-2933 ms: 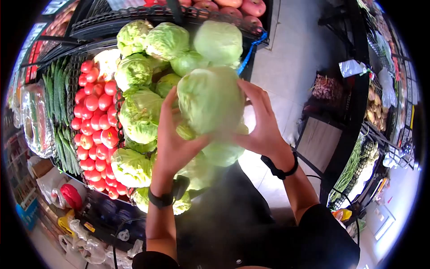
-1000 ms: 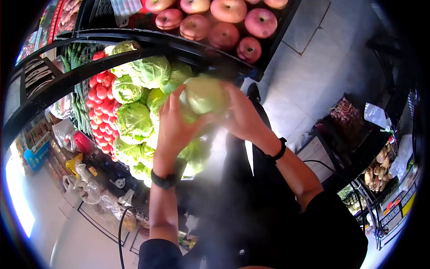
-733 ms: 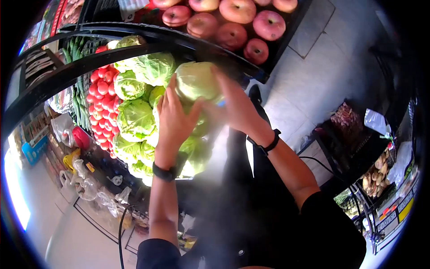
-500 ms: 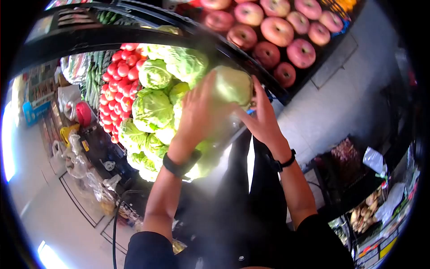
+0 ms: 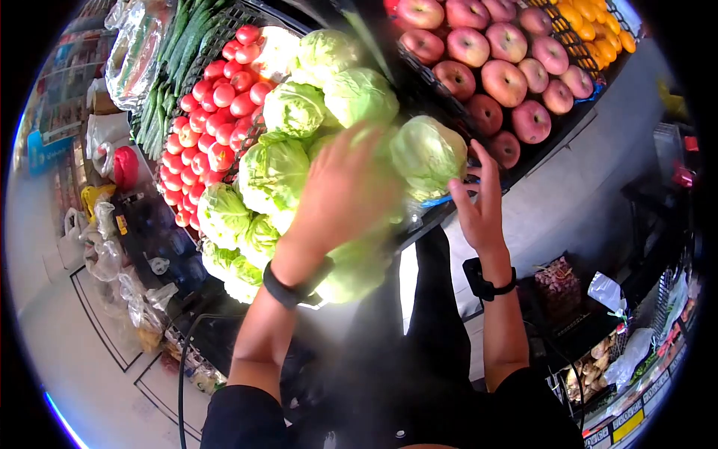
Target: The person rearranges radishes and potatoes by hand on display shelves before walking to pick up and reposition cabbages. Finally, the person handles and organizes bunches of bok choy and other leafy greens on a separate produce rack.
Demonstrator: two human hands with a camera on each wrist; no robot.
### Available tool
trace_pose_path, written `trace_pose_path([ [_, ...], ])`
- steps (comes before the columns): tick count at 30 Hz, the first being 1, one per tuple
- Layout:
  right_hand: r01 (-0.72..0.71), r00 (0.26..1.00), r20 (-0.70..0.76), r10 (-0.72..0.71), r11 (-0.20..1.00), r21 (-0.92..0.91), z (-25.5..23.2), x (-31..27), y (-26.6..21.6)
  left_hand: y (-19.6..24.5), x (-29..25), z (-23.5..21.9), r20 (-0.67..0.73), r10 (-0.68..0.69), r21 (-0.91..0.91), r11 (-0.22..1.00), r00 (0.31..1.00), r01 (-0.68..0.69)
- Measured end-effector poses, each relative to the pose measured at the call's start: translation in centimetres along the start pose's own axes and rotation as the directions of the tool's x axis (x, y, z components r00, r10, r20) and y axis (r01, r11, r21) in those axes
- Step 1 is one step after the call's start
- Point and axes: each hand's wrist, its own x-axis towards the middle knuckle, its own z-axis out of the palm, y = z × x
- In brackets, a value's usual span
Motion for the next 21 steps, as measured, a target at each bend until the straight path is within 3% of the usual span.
trace_pose_path([
  [2, 0.031, 0.993, -0.114, -0.042, 0.994, -0.103, 0.4, -0.1, -0.4, -3.2, -0.8, -1.3, -0.066, 0.063, 0.012, 0.998, 0.996, -0.063],
  [6, 0.215, 0.879, -0.266, -0.396, 0.826, -0.521, 1.6, 0.0, -4.4, -9.1, -1.7, -3.6, -0.139, 0.033, 0.162, 0.987, 0.99, -0.01],
  [8, 0.225, 0.871, -0.207, -0.445, 0.738, -0.636, 2.9, 0.1, -7.0, -11.1, -1.5, -4.9, -0.114, 0.034, 0.191, 0.981, 0.993, -0.012],
  [10, 0.355, 0.824, -0.101, -0.557, 0.647, -0.674, 4.8, 1.6, -9.5, -11.7, -0.8, -5.8, -0.096, 0.067, 0.136, 0.989, 0.993, -0.053],
  [12, 0.425, 0.848, 0.043, -0.528, 0.631, -0.649, 6.9, 3.4, -9.9, -11.3, 0.5, -6.4, -0.035, 0.114, 0.036, 0.993, 0.993, -0.113],
  [13, 0.334, 0.926, 0.077, -0.369, 0.711, -0.619, 8.3, 4.2, -10.7, -11.6, 1.3, -5.9, -0.034, 0.173, 0.039, 0.984, 0.984, -0.172],
  [15, 0.231, 0.967, 0.095, -0.238, 0.649, -0.725, 10.7, 5.9, -11.6, -11.9, 3.6, -4.8, -0.037, 0.285, 0.051, 0.958, 0.958, -0.283],
  [17, 0.16, 0.986, 0.098, -0.135, 0.607, -0.778, 12.3, 7.5, -11.5, -12.4, 7.0, -2.4, -0.152, 0.378, 0.038, 0.926, 0.913, -0.376],
  [18, 0.216, 0.974, 0.125, -0.188, 0.613, -0.76, 12.9, 7.8, -10.8, -12.5, 7.8, -1.6, -0.209, 0.42, 0.041, 0.906, 0.883, -0.422],
  [21, 0.358, 0.929, 0.186, -0.319, 0.658, -0.663, 14.0, 8.1, -8.7, -12.2, 6.8, -0.5, -0.04, 0.359, 0.165, 0.923, 0.933, -0.348],
])
